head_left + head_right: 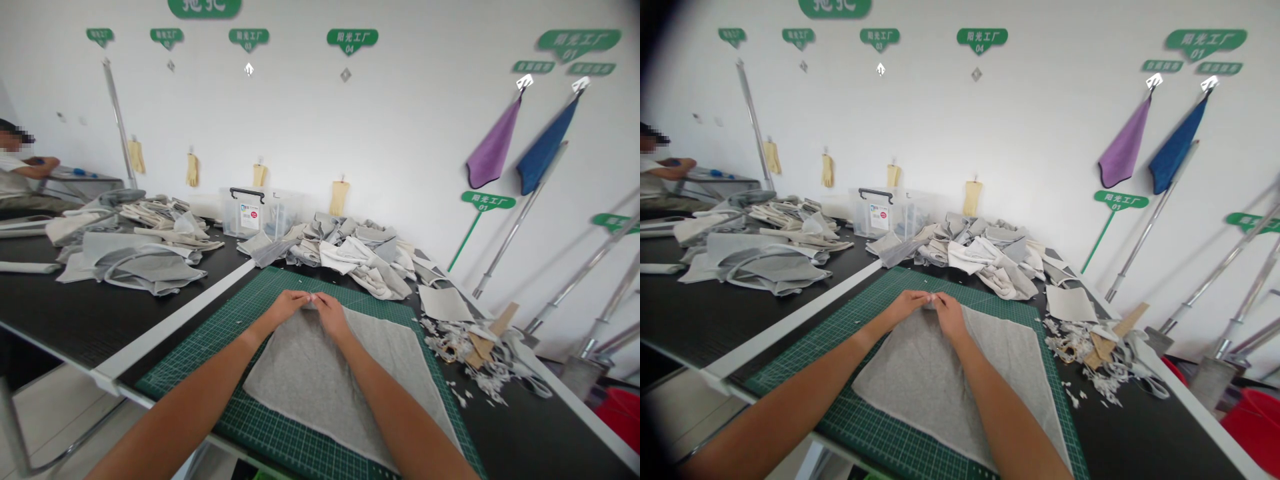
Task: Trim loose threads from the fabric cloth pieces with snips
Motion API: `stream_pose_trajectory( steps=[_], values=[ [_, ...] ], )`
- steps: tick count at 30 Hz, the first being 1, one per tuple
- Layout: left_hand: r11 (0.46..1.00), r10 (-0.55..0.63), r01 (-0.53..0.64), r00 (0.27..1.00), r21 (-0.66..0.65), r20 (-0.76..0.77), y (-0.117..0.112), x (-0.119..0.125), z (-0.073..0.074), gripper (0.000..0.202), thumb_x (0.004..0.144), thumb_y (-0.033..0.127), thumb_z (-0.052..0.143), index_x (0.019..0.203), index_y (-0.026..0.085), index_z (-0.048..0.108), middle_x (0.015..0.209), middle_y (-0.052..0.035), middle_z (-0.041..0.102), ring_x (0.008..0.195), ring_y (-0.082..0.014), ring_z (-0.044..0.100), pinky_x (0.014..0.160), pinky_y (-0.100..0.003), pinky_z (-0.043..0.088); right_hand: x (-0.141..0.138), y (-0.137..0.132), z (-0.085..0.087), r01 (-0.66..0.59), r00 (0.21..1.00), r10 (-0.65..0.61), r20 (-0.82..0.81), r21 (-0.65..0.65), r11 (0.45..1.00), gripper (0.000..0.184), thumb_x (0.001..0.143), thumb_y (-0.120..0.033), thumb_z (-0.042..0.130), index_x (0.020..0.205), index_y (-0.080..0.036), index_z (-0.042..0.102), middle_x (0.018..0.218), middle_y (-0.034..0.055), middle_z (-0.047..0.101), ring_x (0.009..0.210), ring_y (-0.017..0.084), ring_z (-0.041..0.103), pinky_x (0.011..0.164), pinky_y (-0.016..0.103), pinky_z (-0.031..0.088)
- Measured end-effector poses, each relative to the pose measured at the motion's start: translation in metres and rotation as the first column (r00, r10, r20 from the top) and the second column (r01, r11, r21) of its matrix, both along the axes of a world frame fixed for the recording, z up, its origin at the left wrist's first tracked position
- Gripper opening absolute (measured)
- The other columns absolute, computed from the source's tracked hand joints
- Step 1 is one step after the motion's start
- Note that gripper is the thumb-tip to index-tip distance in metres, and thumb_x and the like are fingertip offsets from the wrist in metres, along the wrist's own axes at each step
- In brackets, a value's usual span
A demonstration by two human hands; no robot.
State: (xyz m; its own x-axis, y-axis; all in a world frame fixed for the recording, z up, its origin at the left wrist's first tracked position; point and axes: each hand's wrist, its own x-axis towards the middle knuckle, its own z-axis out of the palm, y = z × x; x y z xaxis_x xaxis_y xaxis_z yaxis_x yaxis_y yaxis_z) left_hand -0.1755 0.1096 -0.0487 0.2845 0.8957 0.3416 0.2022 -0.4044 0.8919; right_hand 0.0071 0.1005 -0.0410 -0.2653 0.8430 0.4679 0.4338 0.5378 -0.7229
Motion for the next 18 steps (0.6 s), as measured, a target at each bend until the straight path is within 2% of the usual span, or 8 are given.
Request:
stream_pose_trajectory(
  steps=[4,8,11,18],
  values=[
    [1.000,0.026,-0.026,1.000,-0.003,-0.011,-0.0042,-0.0005,0.0050,0.039,0.089,0.045,0.057,0.098,0.014,0.078,0.099,-0.0062,0.077,0.096,-0.0230,0.067,0.089,-0.030,0.049,0.0000,0.0024,-0.0008,-0.022,0.998,0.020,-0.052,-0.049,0.999,0.037,0.097,-0.046,0.049,0.097,-0.021,0.075,0.091,0.0020,0.074,0.086,0.019,0.064,0.077,0.026,0.044],
    [0.998,0.062,-0.062,0.998,-0.005,0.005,-0.0064,-0.0009,0.0078,0.039,0.088,0.045,0.057,0.103,0.015,0.078,0.106,-0.0070,0.076,0.102,-0.0239,0.067,0.093,-0.030,0.048,-0.0005,0.0000,-0.0003,-0.029,0.998,0.027,-0.052,-0.040,0.999,0.038,0.097,-0.049,0.049,0.102,-0.023,0.075,0.095,0.0018,0.074,0.088,0.019,0.065,0.079,0.026,0.044],
    [0.998,0.065,-0.065,0.998,-0.012,0.001,-0.0062,-0.0009,0.0073,0.040,0.087,0.045,0.058,0.105,0.016,0.078,0.110,-0.0072,0.076,0.106,-0.0250,0.066,0.096,-0.031,0.048,-0.0004,-0.0030,0.0017,-0.018,1.000,0.018,-0.020,-0.015,1.000,0.037,0.098,-0.048,0.048,0.102,-0.023,0.075,0.094,0.0017,0.074,0.087,0.019,0.064,0.079,0.027,0.044],
    [0.999,0.045,-0.045,0.999,-0.006,0.005,-0.0070,-0.0009,0.0077,0.039,0.087,0.046,0.059,0.100,0.015,0.078,0.102,-0.0074,0.077,0.103,-0.0251,0.067,0.096,-0.033,0.049,-0.0002,-0.0074,0.0042,-0.030,0.999,0.030,0.014,0.012,0.999,0.036,0.100,-0.043,0.045,0.104,-0.024,0.075,0.098,0.0025,0.074,0.090,0.019,0.064,0.078,0.027,0.044]
  ],
)
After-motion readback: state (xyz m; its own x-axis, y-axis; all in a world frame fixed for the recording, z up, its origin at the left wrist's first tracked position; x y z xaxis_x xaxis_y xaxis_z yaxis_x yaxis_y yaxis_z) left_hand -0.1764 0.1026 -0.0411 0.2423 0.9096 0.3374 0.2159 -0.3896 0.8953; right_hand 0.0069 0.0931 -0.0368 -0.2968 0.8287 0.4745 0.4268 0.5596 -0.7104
